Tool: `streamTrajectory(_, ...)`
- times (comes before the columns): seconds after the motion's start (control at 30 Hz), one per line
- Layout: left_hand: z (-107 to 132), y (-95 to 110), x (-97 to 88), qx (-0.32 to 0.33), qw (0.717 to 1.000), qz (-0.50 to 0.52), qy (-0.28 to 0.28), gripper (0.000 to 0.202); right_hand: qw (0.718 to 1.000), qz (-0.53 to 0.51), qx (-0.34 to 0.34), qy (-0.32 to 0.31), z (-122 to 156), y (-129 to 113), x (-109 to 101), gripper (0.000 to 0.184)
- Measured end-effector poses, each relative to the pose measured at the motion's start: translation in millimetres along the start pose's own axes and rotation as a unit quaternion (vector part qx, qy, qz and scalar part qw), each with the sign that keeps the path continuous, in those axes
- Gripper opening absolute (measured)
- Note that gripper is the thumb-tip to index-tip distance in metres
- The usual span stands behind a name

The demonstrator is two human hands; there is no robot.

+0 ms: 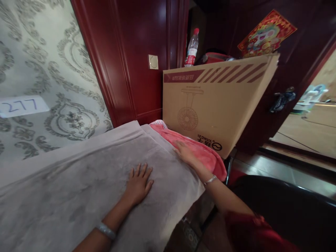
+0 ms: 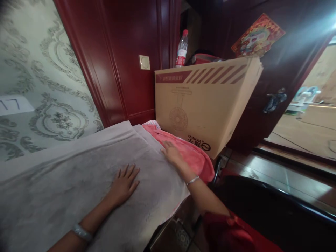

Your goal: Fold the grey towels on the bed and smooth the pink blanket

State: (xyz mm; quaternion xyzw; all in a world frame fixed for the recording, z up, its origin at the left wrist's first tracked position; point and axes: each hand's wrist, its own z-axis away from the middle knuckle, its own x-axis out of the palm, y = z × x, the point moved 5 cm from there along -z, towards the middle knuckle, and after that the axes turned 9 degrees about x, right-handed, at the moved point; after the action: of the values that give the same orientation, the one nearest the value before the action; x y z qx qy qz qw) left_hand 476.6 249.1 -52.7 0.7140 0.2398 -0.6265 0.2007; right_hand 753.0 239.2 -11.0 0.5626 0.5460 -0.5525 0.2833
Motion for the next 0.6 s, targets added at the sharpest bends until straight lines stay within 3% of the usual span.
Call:
streamTrajectory(0.07,2,-2,1.3,0.002,1.0,0.003,0.005,0.056,0.998,0.01,-0.019,-0.055,-26,-11,15,0.055)
streamTrajectory(0.13,4,-3,2.5,0.007,1.0,0.008,0.017,0.055,0.995,0.036,0.025,-0.09,-50,0,22,0.049)
streamTrajectory(0.3,7,-5,8.3,0.02,0.999,0.019,0.036,0.055,0.987,0.053,0.142,-0.048,-112,32,14,0.04)
streamTrajectory(0.4,8,-6,11.0,0.02,0.998,0.018,0.048,0.055,0.987,0.027,0.156,-0.04,-151,23,20,0.045)
streamTrajectory(0.6,12,-7,16.8,0.04,0.995,-0.011,0.085,0.061,0.975,-0.022,0.206,-0.082,-209,7,42,0.053)
